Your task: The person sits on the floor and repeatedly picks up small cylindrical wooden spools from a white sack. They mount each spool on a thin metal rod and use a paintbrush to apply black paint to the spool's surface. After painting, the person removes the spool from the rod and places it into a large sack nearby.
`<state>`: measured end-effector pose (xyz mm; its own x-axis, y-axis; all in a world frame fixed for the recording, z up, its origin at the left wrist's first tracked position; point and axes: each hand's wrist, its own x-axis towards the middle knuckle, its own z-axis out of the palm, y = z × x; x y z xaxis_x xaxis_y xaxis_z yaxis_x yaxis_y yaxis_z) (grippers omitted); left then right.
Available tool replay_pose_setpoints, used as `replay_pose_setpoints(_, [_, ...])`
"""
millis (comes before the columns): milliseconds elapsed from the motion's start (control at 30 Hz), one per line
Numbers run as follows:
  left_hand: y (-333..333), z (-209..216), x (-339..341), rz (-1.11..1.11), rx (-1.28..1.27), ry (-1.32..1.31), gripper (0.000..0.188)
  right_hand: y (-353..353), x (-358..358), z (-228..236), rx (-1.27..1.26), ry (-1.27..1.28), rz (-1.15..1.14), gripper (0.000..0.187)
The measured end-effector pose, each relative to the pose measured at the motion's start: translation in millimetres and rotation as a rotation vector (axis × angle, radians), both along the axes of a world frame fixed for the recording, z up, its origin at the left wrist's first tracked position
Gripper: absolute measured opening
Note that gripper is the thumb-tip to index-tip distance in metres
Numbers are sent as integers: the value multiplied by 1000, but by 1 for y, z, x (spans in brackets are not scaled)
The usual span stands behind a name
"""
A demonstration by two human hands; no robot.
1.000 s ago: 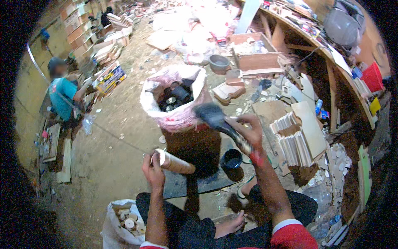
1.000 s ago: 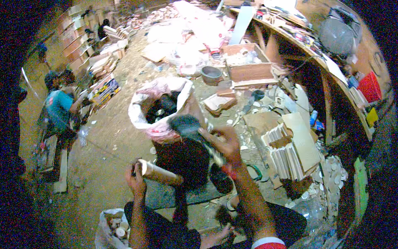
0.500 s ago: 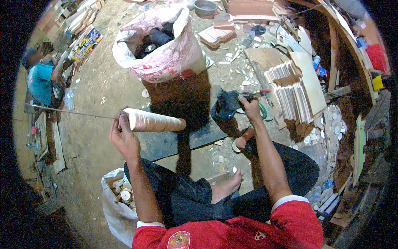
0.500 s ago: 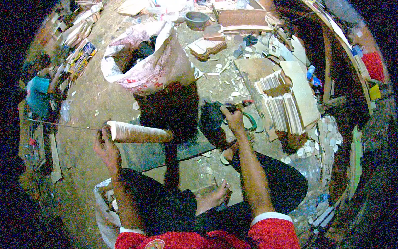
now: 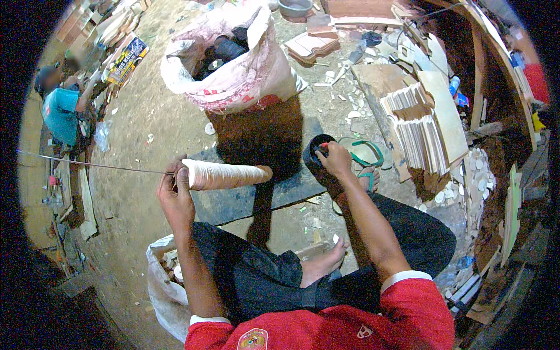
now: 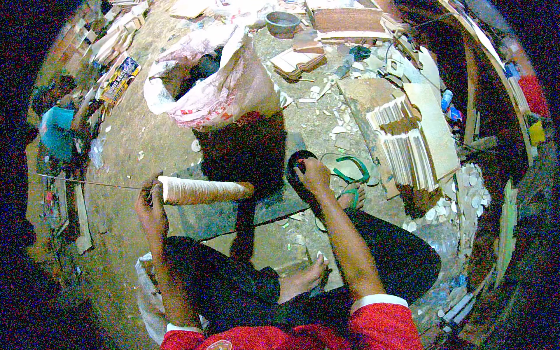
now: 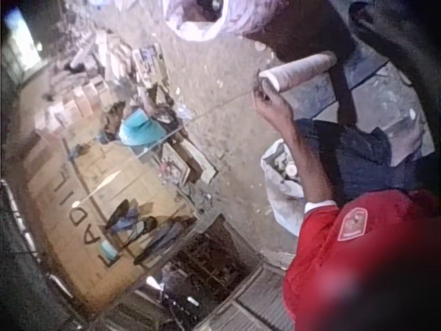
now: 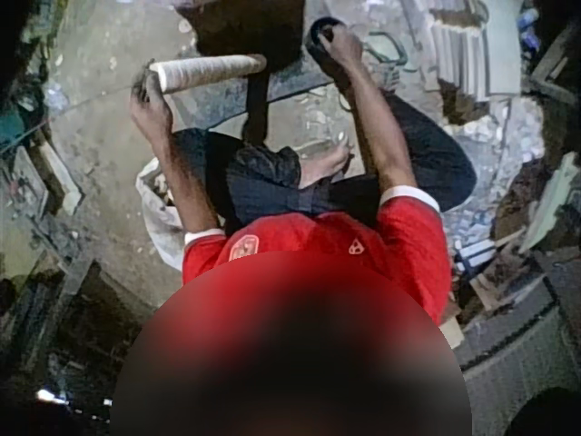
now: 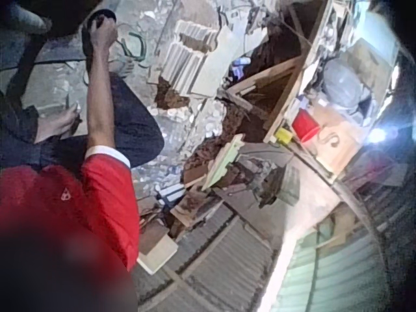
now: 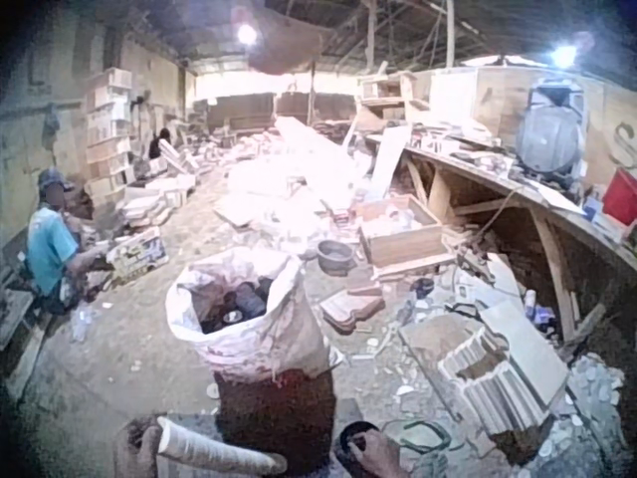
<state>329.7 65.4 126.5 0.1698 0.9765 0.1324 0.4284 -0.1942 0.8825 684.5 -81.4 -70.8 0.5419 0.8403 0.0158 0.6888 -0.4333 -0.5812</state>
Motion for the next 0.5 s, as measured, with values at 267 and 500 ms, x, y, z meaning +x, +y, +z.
replay_pose_setpoints(267, [2, -3, 0, 125, 79, 74, 22, -10, 31, 21, 307, 64, -255, 49])
replay_pose_setpoints(500, [5, -4, 0, 156, 119, 133, 20, -11, 27, 3, 265, 199, -229, 38])
